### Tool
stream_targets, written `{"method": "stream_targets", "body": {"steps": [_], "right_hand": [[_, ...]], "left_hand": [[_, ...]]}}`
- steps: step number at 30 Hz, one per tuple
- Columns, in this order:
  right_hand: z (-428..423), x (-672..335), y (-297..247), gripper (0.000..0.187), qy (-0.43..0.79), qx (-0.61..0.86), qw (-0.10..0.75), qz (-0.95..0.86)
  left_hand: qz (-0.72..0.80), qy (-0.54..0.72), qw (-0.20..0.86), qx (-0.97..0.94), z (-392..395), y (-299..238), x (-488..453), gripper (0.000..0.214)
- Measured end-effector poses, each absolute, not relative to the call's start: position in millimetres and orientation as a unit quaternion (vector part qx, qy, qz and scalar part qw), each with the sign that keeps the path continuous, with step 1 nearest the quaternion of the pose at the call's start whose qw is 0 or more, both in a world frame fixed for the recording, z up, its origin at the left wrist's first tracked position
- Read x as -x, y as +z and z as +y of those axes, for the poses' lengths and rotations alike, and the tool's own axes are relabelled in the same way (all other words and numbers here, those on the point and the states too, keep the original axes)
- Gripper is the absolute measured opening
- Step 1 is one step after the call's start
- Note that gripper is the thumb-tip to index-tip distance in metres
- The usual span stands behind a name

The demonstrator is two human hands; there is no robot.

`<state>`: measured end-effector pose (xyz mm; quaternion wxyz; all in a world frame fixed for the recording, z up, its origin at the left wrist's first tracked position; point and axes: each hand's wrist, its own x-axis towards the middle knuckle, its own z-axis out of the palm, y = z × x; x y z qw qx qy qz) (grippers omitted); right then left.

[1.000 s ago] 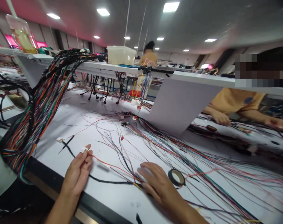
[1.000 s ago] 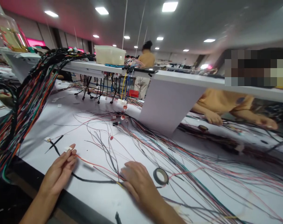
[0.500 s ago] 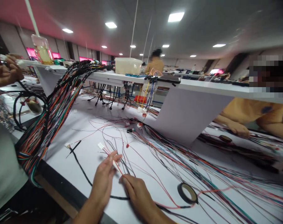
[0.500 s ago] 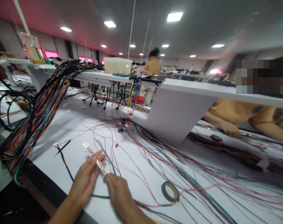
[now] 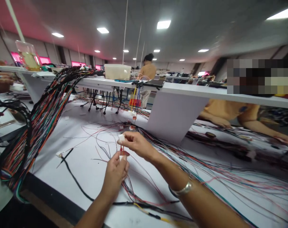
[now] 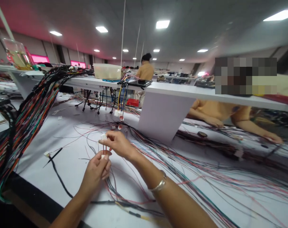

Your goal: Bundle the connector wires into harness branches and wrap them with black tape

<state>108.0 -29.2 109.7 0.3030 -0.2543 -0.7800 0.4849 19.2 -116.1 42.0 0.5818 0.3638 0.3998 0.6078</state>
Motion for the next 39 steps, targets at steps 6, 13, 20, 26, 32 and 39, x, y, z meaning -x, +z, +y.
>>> {"method": "stream_targets", "body": {"steps": [6,13,20,26,32,39], "right_hand": [[-44,-109,69,0.036,0.566,0.321,0.473,-0.594],[-36,-191,91,0.029,0.482,0.366,0.353,-0.713],[-80,-309,63,0.022,0.221,0.451,0.093,-0.86],[-87,-331,34,0.035,0.121,0.43,0.07,-0.892],[-63,-322,34,0.02,0.162,0.394,0.072,-0.902],[-114,-278,46,0.025,0.275,0.42,0.17,-0.848]], "left_hand": [[0.481,0.589,0.542,-0.358,-114,40,-31,0.04],[0.462,0.573,0.574,-0.359,-111,27,-29,0.037],[0.437,0.577,0.605,-0.331,-109,28,-21,0.032],[0.427,0.585,0.614,-0.313,-110,30,-21,0.029],[0.399,0.608,0.623,-0.288,-110,29,-23,0.025],[0.393,0.604,0.625,-0.301,-109,25,-22,0.03]]}}
